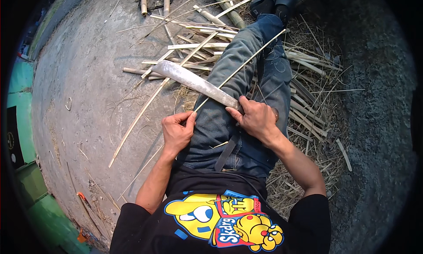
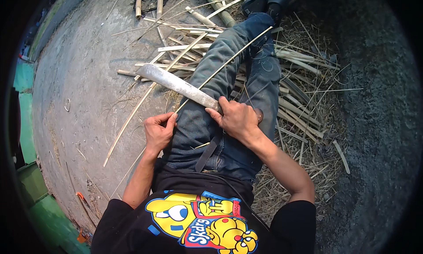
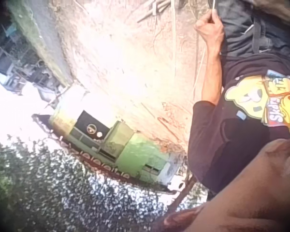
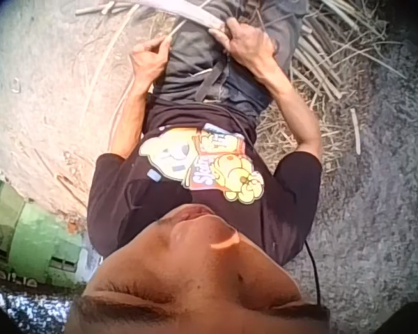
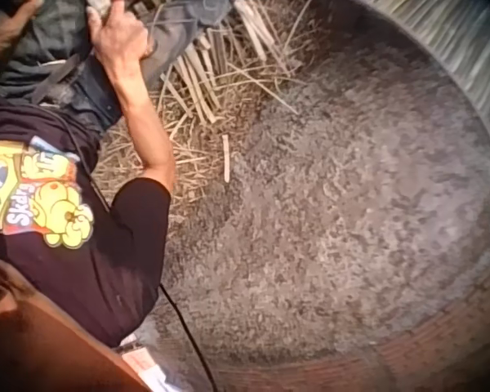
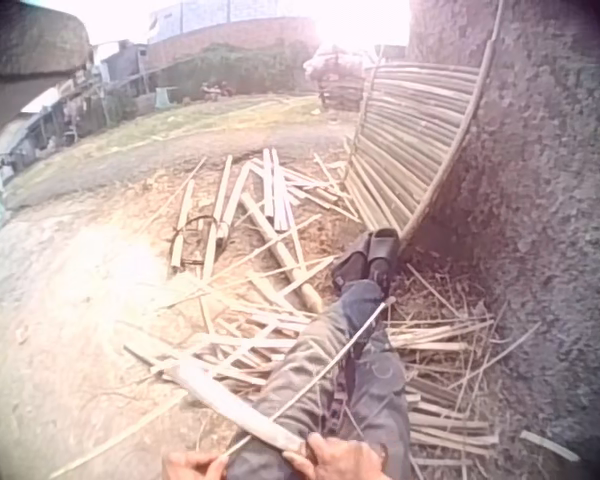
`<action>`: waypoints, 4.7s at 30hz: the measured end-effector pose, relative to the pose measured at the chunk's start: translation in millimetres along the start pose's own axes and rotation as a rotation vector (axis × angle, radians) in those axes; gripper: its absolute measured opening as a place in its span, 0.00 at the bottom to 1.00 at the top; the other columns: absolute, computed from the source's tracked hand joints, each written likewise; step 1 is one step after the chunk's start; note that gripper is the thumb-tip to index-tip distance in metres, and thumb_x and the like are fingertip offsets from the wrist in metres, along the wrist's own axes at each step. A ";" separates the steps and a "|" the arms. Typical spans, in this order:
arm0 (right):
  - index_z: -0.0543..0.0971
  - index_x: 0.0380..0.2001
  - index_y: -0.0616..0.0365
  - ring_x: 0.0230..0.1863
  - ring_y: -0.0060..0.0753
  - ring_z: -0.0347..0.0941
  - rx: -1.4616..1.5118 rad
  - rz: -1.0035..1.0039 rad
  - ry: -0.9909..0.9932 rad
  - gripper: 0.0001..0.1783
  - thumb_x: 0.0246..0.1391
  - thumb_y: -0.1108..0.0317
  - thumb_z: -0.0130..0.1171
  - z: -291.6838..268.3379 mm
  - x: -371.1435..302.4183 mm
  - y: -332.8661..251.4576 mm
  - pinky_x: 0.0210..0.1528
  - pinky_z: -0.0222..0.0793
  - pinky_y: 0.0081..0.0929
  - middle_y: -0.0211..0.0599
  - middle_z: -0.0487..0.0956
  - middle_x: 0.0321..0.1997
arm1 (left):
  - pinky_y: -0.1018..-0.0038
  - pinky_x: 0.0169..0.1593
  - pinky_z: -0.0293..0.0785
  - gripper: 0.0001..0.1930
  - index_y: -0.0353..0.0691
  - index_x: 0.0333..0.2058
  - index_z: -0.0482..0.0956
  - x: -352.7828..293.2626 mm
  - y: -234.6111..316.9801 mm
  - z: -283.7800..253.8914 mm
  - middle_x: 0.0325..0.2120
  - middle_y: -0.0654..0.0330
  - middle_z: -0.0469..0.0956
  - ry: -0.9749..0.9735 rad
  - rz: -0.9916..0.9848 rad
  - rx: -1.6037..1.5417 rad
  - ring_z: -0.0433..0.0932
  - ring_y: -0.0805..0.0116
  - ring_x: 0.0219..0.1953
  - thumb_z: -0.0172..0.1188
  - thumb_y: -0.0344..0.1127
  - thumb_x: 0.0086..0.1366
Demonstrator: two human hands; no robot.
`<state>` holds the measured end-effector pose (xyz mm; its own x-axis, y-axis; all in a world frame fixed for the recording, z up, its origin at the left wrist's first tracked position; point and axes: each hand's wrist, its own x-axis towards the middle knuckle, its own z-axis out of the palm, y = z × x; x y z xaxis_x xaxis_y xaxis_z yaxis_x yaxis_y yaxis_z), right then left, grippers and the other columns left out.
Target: The person strips thin layers off a piece of bamboo using a large knife, repeatedly pulling the bamboo across the blade to refine its thickness.
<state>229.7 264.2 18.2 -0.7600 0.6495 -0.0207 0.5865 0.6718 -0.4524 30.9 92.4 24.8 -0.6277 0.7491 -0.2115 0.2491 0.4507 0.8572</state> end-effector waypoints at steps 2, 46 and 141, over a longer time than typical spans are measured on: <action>0.74 0.31 0.57 0.24 0.60 0.80 -0.055 -0.041 -0.018 0.30 0.61 0.37 0.57 1.5 4.4 14.2 0.23 0.74 0.52 0.50 0.81 0.22 | 0.81 0.28 0.71 0.11 0.30 0.38 0.88 0.5 -11.2 -4.5 0.20 0.64 0.83 0.011 0.012 -0.006 0.77 0.82 0.23 0.67 0.34 0.67; 0.74 0.32 0.56 0.28 0.63 0.80 0.115 0.365 0.089 0.29 0.63 0.38 0.56 -8.8 9.2 72.6 0.26 0.71 0.55 0.53 0.81 0.23 | 0.69 0.30 0.76 0.08 0.35 0.36 0.86 -21.6 -57.2 -35.1 0.26 0.55 0.84 0.326 0.635 0.420 0.82 0.59 0.25 0.69 0.23 0.56; 0.76 0.22 0.65 0.21 0.37 0.68 0.450 0.620 0.457 0.35 0.61 0.38 0.59 -36.2 50.2 155.0 0.29 0.64 0.37 0.39 0.71 0.15 | 0.82 0.24 0.53 0.13 0.35 0.34 0.84 32.8 -63.9 -39.7 0.18 0.75 0.68 -0.118 -0.062 -0.574 0.60 0.86 0.21 0.59 0.38 0.75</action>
<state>292.6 413.8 -20.7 -0.1003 0.9929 -0.0642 0.6167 0.0114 -0.7871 -34.9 68.9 -18.2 -0.5337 0.7938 -0.2915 -0.2452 0.1847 0.9517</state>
